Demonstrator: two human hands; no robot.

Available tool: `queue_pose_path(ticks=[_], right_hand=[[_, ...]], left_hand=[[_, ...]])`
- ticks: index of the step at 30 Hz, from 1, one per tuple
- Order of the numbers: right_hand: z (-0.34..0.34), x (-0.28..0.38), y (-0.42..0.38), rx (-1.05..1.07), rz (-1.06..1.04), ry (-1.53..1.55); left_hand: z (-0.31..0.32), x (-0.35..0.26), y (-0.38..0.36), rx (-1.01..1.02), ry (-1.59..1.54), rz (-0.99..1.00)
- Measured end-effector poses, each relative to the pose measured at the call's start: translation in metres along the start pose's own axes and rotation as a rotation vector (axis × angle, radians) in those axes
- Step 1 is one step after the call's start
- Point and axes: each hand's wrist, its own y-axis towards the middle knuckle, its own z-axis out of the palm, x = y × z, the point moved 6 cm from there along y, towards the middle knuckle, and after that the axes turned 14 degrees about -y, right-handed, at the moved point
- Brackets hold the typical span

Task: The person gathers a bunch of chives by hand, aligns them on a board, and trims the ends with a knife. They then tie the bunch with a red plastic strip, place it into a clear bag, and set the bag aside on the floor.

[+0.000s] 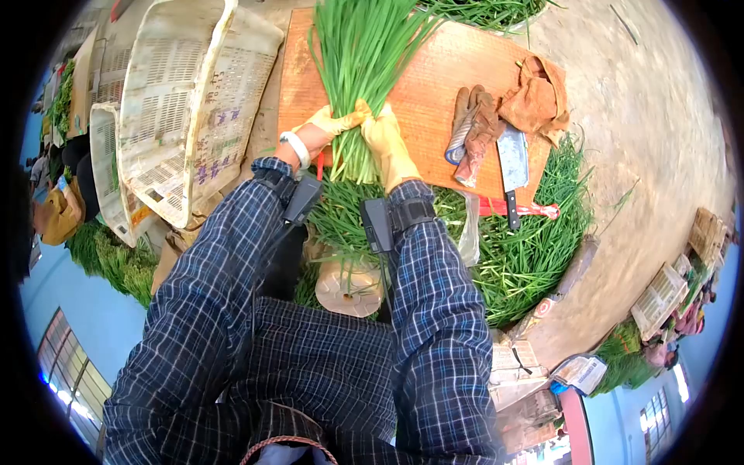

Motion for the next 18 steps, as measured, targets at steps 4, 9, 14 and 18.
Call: queue_pose_path(ticks=[4,9,14,18], right_hand=[[0.026,0.018,-0.019,0.089,0.084,0.274],[0.052,0.019,-0.016,-0.104,0.063,-0.557],[0.0,0.023,-0.053,-0.465,-0.174,-0.613],[-0.044,0.02,-0.076,-0.542,-0.396,-0.95]], left_hand=[[-0.001,-0.022,-0.018,0.015,-0.008,-0.026],[-0.036,-0.025,-0.012,-0.04,0.002,0.079],[-0.055,-0.019,-0.002,-0.361,0.595,0.001],[-0.052,-0.028,-0.006,-0.443,0.783,-0.001]])
